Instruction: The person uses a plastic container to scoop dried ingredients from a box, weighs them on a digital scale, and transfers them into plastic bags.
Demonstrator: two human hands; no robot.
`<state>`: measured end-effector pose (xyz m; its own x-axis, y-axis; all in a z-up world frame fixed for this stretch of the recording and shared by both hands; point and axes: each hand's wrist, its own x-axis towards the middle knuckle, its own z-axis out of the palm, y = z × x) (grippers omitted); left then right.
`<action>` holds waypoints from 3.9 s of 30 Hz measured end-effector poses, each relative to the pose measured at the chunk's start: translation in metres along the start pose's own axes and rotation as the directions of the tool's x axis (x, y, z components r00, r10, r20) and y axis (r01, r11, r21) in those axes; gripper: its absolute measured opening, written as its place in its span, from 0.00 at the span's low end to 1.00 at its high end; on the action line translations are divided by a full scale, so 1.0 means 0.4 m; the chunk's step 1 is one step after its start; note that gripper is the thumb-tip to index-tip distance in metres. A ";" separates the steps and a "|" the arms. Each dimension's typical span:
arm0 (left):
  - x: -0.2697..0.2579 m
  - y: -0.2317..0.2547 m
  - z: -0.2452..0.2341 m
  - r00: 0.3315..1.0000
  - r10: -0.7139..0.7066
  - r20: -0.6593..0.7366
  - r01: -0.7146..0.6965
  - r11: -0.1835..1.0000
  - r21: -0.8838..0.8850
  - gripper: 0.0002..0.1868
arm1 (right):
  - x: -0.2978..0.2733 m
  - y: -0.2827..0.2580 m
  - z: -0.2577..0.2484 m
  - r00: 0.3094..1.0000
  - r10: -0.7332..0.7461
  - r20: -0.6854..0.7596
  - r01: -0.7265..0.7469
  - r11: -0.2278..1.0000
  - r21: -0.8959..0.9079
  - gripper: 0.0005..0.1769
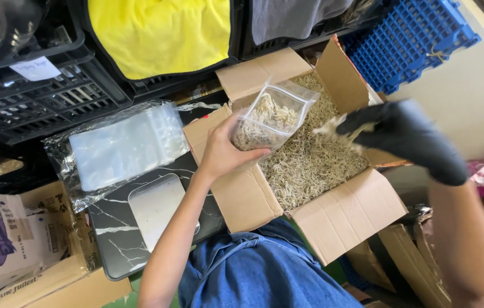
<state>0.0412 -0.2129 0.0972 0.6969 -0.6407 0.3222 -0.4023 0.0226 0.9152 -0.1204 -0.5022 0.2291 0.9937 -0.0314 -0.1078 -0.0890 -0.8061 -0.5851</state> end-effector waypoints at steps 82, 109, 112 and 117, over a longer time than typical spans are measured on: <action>-0.792 -0.230 -0.182 0.349 -0.549 -0.760 0.394 0.821 -0.412 0.20 | 0.368 -0.488 0.711 0.488 -0.764 0.423 0.857 0.512 -0.062 0.20; -0.660 -0.203 -0.130 0.313 -0.637 -0.704 -0.132 0.705 -0.697 0.08 | 0.427 -0.519 0.492 0.691 -0.389 0.609 0.259 0.920 0.293 0.12; -0.682 -0.160 -0.205 0.397 -0.523 -0.754 0.130 0.845 -0.519 0.31 | 0.429 -0.549 0.464 0.697 -0.361 0.619 0.212 0.929 0.303 0.14; -0.552 0.002 -0.286 0.744 -0.204 -0.637 0.358 0.926 0.122 0.69 | 0.404 -0.666 0.442 0.672 -0.287 0.683 0.271 0.953 0.135 0.15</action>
<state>-0.0449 0.0164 0.0545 0.9782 0.0074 0.2074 -0.1956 -0.3016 0.9332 0.0518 -0.1879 0.2254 0.6466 0.6138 -0.4530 0.1751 -0.6974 -0.6950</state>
